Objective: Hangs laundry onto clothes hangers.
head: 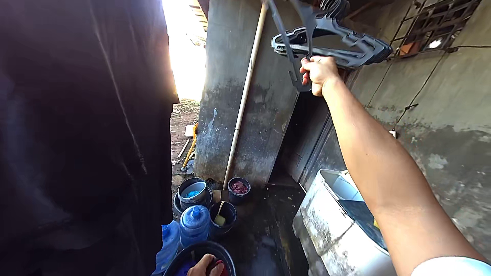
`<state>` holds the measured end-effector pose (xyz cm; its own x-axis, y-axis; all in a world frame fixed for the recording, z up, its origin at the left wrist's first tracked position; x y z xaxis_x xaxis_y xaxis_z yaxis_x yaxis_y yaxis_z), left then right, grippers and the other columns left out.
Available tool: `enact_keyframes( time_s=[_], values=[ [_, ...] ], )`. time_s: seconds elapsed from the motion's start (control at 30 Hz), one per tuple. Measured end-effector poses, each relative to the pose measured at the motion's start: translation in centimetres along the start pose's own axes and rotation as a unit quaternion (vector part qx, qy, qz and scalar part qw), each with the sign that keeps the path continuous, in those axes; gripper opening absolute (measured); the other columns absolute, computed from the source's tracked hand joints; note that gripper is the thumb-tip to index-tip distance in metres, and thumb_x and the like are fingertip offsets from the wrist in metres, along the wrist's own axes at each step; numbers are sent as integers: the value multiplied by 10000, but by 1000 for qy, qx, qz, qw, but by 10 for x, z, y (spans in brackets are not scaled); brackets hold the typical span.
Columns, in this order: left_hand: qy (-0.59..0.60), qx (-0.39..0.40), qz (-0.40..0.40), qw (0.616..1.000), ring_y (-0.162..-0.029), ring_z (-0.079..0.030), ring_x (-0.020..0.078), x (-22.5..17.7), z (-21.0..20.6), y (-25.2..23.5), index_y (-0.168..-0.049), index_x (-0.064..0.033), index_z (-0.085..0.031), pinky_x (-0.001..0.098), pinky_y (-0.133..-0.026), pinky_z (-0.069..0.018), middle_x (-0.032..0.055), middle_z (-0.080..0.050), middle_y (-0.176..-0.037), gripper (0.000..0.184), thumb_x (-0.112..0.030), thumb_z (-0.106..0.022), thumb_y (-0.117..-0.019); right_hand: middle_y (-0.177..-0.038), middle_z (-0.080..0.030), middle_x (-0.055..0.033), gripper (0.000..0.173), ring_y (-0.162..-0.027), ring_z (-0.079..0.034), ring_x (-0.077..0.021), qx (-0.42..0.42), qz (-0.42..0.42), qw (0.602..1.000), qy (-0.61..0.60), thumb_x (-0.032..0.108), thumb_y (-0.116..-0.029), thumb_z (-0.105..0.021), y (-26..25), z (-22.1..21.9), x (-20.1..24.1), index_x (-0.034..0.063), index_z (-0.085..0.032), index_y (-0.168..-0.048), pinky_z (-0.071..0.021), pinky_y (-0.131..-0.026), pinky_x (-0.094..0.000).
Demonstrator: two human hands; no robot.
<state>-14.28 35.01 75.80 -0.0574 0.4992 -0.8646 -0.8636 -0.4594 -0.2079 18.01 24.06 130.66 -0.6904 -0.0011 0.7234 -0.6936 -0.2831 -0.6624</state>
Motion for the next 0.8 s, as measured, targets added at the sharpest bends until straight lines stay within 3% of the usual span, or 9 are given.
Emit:
enact_keyframes(
  time_s=[0.1,0.2,0.27,0.37,0.43,0.53,0.63,0.7,0.8],
  values=[
    [27,-26,-24,999,-779,-675,210,-8,1,0,-1013,-7,-711,460,-760,-558,106,-692,-828,291,-284,-627,-996,-878,-631,-9,241,-620,-563,-77,64,-36,988,-138,193,-1083,-512,66,-15,-42,51,-593,-1260,-504,-567,-227],
    [67,-49,-58,995,-720,-632,54,-18,1,-3,-956,-106,-718,304,-697,-563,-33,-664,-777,269,-345,-599,-991,-1063,-696,35,242,-830,-644,-57,124,-44,961,-244,258,-1110,-427,182,-28,-96,134,-547,-1279,-536,-715,-232],
    [96,-23,-77,992,-712,-609,35,-37,2,-8,-965,-91,-707,265,-683,-544,-38,-646,-781,263,-317,-582,-1013,-1142,-687,52,207,-916,-662,-54,154,-53,948,-275,287,-1103,-442,277,-34,-132,202,-523,-1274,-560,-787,-240],
    [147,17,-99,984,-670,-579,26,-66,-1,-15,-953,-53,-687,226,-637,-516,-38,-620,-754,223,-232,-574,-1023,-1051,-699,39,147,-870,-696,-101,136,-100,914,-370,199,-1006,-642,397,-41,-195,242,-650,-1146,-617,-795,-299],
    [178,42,-94,979,-669,-596,51,-81,-4,-22,-954,-53,-683,250,-637,-528,-27,-628,-747,212,-209,-561,-1029,-991,-729,18,91,-884,-718,-127,112,-108,900,-408,184,-975,-688,451,-44,-224,203,-709,-1061,-623,-829,-334],
    [229,80,-85,966,-689,-635,79,-107,-13,-29,-938,-62,-682,279,-659,-563,-5,-658,-757,196,-170,-551,-1036,-1037,-759,15,113,-954,-729,-124,84,-106,871,-472,146,-972,-690,504,-49,-241,176,-780,-1033,-625,-873,-346],
    [242,98,-86,962,-701,-656,79,-133,-22,-31,-955,-82,-695,276,-670,-583,-1,-680,-775,169,-148,-555,-1021,-1067,-742,29,97,-1033,-678,-65,63,-74,939,-330,80,-947,-706,535,-44,-257,111,-777,-1005,-580,-927,-277],
    [266,86,-72,957,-696,-658,76,-144,-19,-32,-958,-102,-712,271,-660,-588,1,-686,-777,162,-149,-567,-1012,-1081,-734,-40,127,-1125,-634,-141,81,-67,982,-154,132,-950,-705,550,-38,-283,61,-786,-1017,-501,-1027,-343],
    [328,39,-10,944,-743,-692,72,-146,-6,-34,-952,-160,-721,277,-674,-606,-3,-721,-820,303,-324,-484,-1044,-1117,-725,-117,186,-1120,-666,-218,140,-76,987,7,127,-989,-618,562,-20,-312,43,-768,-1062,-530,-1024,-389]
  ],
)
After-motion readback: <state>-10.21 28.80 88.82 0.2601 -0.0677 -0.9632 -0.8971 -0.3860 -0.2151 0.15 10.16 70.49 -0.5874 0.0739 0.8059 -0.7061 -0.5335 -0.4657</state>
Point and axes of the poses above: each hand's wrist, its own y-axis away from the middle knuckle, its own z-axis out of the back of the hand, x = y × z, the point moved 9 cm from there along -y, towards the middle knuckle
